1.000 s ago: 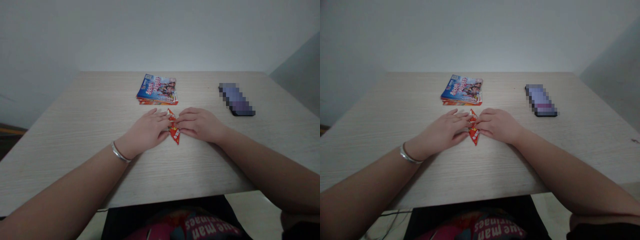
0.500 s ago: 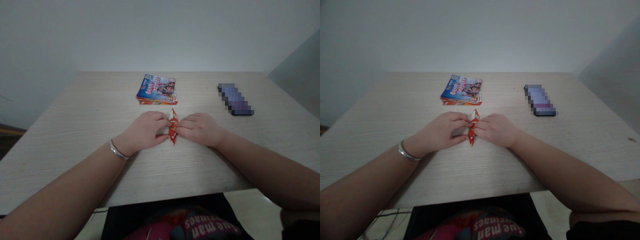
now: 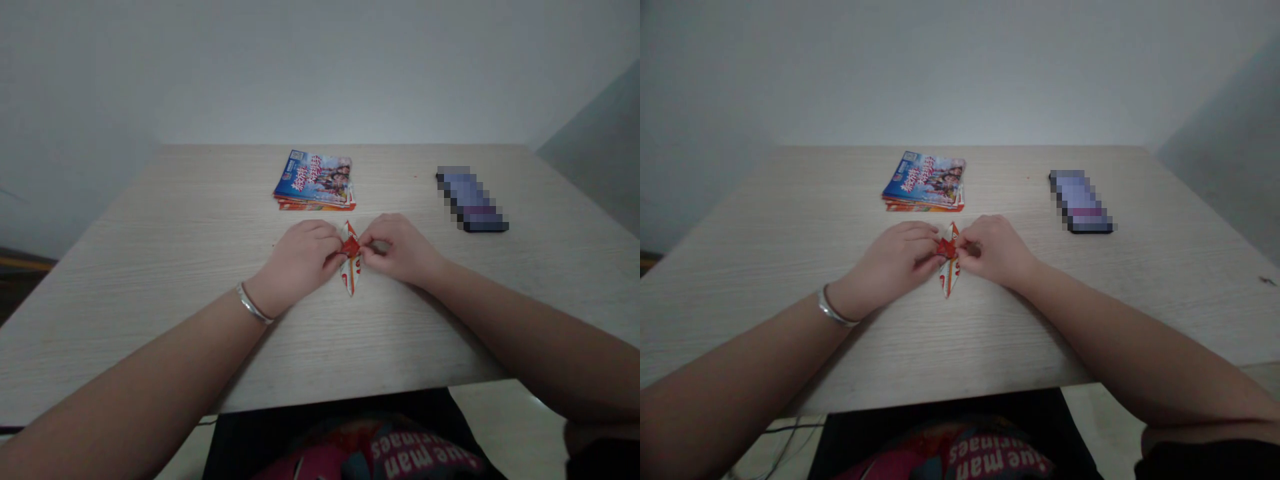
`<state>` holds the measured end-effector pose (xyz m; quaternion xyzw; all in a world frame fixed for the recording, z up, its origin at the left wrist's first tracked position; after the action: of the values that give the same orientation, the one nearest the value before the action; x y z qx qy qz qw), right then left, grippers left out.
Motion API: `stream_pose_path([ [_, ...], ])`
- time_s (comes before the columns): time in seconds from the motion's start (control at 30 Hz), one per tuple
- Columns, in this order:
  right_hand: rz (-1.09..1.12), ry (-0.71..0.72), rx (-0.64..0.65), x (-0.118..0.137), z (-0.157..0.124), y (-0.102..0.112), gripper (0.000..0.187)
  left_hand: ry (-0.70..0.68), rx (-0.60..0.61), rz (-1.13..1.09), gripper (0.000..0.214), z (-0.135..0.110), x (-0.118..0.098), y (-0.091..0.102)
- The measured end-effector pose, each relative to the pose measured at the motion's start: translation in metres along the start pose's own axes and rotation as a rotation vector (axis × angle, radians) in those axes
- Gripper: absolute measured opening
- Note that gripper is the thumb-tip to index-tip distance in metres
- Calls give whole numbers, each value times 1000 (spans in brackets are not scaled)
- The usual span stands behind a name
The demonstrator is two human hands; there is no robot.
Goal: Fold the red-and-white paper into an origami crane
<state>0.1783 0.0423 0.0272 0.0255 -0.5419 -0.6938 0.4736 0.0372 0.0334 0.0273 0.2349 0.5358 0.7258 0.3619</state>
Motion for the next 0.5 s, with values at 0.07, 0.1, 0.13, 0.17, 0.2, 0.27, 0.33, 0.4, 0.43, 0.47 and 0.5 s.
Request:
stream_pose_path([
  [0.07,34,-4,9,-2,1,-1,11,54,16,-32,15,1,3,-2],
  [0.1,38,-6,22,-2,1,-2,11,73,25,-43,13,1,4,-3],
  [0.13,33,-6,39,-2,1,-3,11,90,33,-49,12,1,5,-3],
  [0.17,26,0,59,-1,0,-5,11,105,40,-51,12,1,5,-3],
  [0.2,16,10,76,0,0,-6,11,120,43,-49,12,1,5,-3],
  [0.27,-17,29,99,2,-1,-7,10,147,44,-48,14,0,5,-2],
  [0.33,-37,32,112,2,-2,-7,11,164,39,-62,15,-1,6,-4],
  [0.4,-26,22,118,0,-1,-8,12,146,13,-96,15,-2,6,-5],
  [0.43,-10,15,123,-1,-1,-9,15,125,-9,-120,15,-3,6,-5],
  [0.47,6,8,129,-3,0,-10,17,102,-34,-143,15,-3,6,-6],
  [0.5,14,-2,134,-4,0,-11,18,81,-53,-165,15,-3,6,-6],
])
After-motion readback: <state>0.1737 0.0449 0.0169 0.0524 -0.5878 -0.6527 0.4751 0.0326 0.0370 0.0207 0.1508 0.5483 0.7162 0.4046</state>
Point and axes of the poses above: each hand's wrist, its own z-axis towards the middle knuckle, its own y-axis out of the back of the hand, x = y × z, the point moved 6 cm from there along z, towards the middle knuckle, and after that the axes turned 6 degrees about z, right-handed, at the moved point
